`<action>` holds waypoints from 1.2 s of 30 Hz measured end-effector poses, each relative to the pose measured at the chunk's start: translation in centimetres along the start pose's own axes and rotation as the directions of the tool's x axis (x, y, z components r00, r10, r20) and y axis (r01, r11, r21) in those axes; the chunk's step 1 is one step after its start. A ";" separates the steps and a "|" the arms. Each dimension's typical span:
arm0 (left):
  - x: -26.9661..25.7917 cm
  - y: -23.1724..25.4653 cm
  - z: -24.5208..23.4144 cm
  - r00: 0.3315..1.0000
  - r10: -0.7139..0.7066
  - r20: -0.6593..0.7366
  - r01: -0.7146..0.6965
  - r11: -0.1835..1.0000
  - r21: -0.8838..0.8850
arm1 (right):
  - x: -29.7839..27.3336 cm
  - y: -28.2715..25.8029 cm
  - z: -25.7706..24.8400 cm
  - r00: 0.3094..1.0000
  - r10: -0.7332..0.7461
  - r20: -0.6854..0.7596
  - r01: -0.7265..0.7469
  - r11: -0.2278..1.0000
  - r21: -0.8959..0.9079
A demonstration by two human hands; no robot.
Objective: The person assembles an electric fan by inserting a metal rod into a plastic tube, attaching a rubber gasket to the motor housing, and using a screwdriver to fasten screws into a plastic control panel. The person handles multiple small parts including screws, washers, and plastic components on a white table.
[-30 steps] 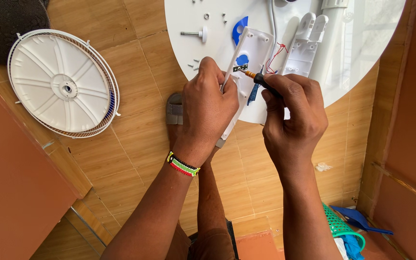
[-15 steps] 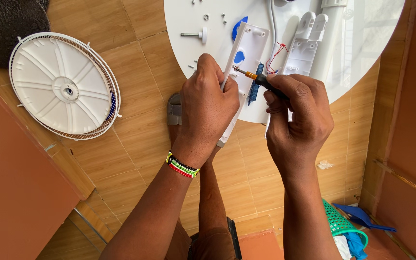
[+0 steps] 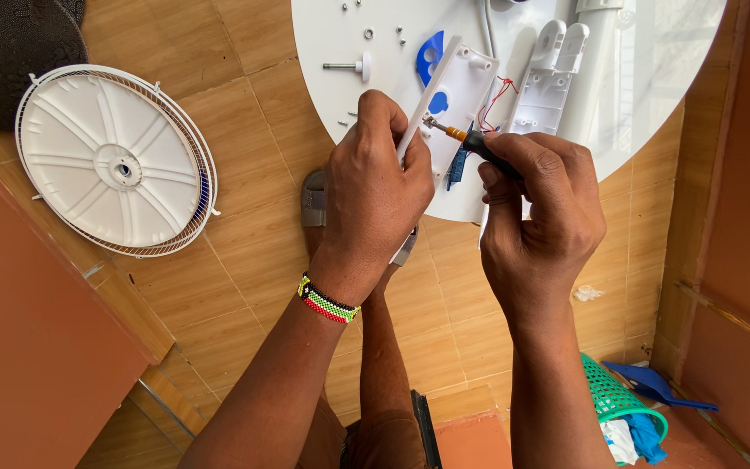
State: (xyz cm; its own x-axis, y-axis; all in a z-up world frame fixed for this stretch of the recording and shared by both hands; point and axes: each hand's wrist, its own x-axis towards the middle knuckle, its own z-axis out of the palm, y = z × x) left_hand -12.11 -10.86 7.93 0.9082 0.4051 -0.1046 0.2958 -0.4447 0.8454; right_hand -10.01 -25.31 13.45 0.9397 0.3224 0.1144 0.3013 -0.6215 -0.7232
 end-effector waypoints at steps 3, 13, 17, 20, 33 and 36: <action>0.1 0.0 0.0 1.000 0.020 0.005 -0.020 1.000 -0.001 | 0.1 0.0 -0.1 1.000 0.011 -0.005 -0.011 1.000 0.001; 0.1 -0.1 0.1 0.997 0.076 0.004 -0.076 0.995 0.058 | 0.2 -0.3 -0.1 1.000 0.019 -0.008 -0.019 1.000 -0.005; 0.3 -0.1 0.2 0.995 0.096 0.005 -0.096 0.994 0.059 | 0.7 -0.7 -0.2 1.000 0.012 -0.012 -0.012 1.000 -0.026; 0.3 -0.1 0.2 0.994 0.110 0.012 -0.110 0.992 0.061 | 1.0 -1.2 -0.3 1.000 -0.021 -0.020 0.020 0.998 -0.054; 0.5 -0.4 1.0 0.974 0.221 -0.052 -0.211 0.965 0.153 | 1.0 -2.4 0.0 0.998 0.013 -0.064 -0.027 0.974 -0.224; 0.6 -0.3 1.3 0.968 0.244 -0.062 -0.235 0.963 0.130 | 1.0 -2.6 0.2 0.985 0.152 -0.082 -0.165 0.968 -0.191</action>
State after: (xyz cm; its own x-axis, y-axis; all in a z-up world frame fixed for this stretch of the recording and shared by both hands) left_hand -11.32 -11.54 6.89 0.9328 0.3330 0.1375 0.1103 -0.6273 0.7709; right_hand -9.88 -23.22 15.36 0.9846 0.1647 0.0592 0.1676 -0.7907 -0.5888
